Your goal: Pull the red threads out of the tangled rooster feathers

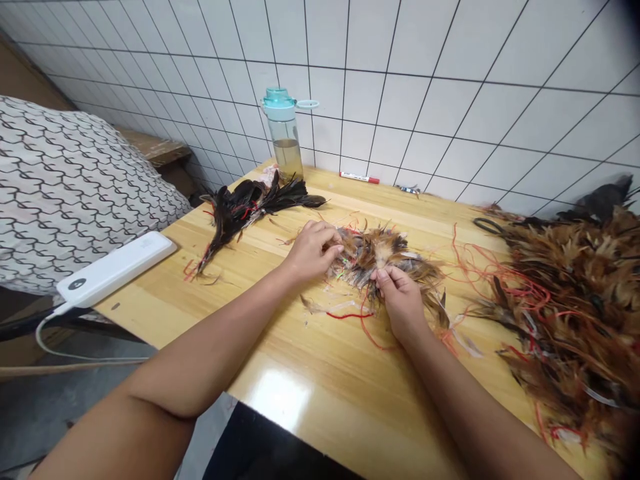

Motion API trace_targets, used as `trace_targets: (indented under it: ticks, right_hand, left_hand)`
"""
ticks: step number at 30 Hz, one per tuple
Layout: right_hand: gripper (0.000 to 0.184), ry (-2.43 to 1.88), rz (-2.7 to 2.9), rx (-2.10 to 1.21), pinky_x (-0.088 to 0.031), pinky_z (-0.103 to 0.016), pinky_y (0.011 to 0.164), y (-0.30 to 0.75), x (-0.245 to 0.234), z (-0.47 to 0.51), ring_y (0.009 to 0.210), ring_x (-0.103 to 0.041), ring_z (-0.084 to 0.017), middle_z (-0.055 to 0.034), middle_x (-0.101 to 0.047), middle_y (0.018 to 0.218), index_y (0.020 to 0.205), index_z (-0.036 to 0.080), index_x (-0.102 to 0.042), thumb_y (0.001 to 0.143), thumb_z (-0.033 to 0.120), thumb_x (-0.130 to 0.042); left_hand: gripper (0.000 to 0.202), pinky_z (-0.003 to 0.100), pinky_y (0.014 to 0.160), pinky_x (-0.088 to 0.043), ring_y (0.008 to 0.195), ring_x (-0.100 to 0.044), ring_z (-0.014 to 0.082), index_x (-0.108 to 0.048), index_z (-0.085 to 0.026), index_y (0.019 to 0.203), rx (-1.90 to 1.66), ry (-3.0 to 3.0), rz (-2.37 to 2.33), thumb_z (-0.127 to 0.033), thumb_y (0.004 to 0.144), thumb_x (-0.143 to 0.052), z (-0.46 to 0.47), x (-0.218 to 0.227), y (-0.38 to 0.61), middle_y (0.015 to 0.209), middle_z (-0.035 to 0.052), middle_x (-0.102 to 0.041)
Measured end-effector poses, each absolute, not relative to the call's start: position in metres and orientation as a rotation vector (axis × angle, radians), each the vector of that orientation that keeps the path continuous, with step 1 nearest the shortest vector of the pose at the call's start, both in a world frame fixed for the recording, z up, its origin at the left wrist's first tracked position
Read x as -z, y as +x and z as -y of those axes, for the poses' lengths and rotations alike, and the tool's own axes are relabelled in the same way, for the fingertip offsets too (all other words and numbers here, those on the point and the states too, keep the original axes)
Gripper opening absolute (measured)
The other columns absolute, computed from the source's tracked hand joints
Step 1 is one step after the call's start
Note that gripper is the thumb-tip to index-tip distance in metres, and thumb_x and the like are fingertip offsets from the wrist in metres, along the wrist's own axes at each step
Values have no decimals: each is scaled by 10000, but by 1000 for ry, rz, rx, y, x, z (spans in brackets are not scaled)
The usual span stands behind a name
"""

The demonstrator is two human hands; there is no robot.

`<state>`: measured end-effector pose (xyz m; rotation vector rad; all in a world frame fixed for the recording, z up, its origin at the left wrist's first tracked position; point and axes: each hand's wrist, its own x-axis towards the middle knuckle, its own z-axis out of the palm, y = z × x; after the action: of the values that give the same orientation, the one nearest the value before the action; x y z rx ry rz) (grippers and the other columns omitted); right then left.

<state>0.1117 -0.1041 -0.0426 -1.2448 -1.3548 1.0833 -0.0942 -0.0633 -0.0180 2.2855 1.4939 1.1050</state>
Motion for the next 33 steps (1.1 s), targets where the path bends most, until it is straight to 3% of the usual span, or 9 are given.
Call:
trace_targets:
  ticks: [5,12,17,23,28,33]
  right_hand:
    - [311,-1250,1360,-1061,-313,-259,559,112,44,103,563,-387,-116,24,-484,602,703,192,-630,789,485,-573]
    - [303,-1250,1392,-999,-322,-256,557,112,47,102,565,-407,-123,25,-469,569,709,192,-642,805,468,-563]
    - [304,-1264,1425,-980,-335,-260,569,112,46,104,571,-419,-126,19,-484,584,714,192,-636,818,466,-552]
    - [306,-1268,1444,-955,-349,-260,583,111,44,105,592,-436,-129,15,-499,602,718,192,-631,837,457,-533]
    - [289,-1275,1474,-932,-359,-273,616,111,43,106,610,-444,-138,15,-494,606,711,195,-623,841,432,-522]
    - [289,-1276,1491,-919,-360,-277,627,111,44,105,635,-455,-148,11,-495,609,720,196,-623,846,432,-513]
  left_hand:
    - [128,324,833,-418,920,-564,182,-536,-165,721,-1273,1804,-1122,-264,782,-591,67,9,-94,901,54,-623]
    - [147,246,642,-401,683,-530,99,-537,-147,699,-1293,1155,-719,-222,693,-663,77,4,-83,812,25,-611]
    - [215,219,558,-372,620,-520,82,-548,-144,701,-1313,982,-597,-263,662,-724,76,-4,-90,783,30,-618]
    - [260,271,677,-449,734,-581,136,-652,-147,888,-1133,1535,-979,-396,820,-623,77,-7,-96,844,58,-657]
    - [130,348,854,-434,879,-551,185,-700,-183,865,-996,2290,-1504,-216,828,-580,70,8,-99,893,52,-651]
    - [217,386,889,-419,963,-479,233,-718,-227,962,-640,2558,-1585,-160,818,-570,69,21,-95,1028,69,-621]
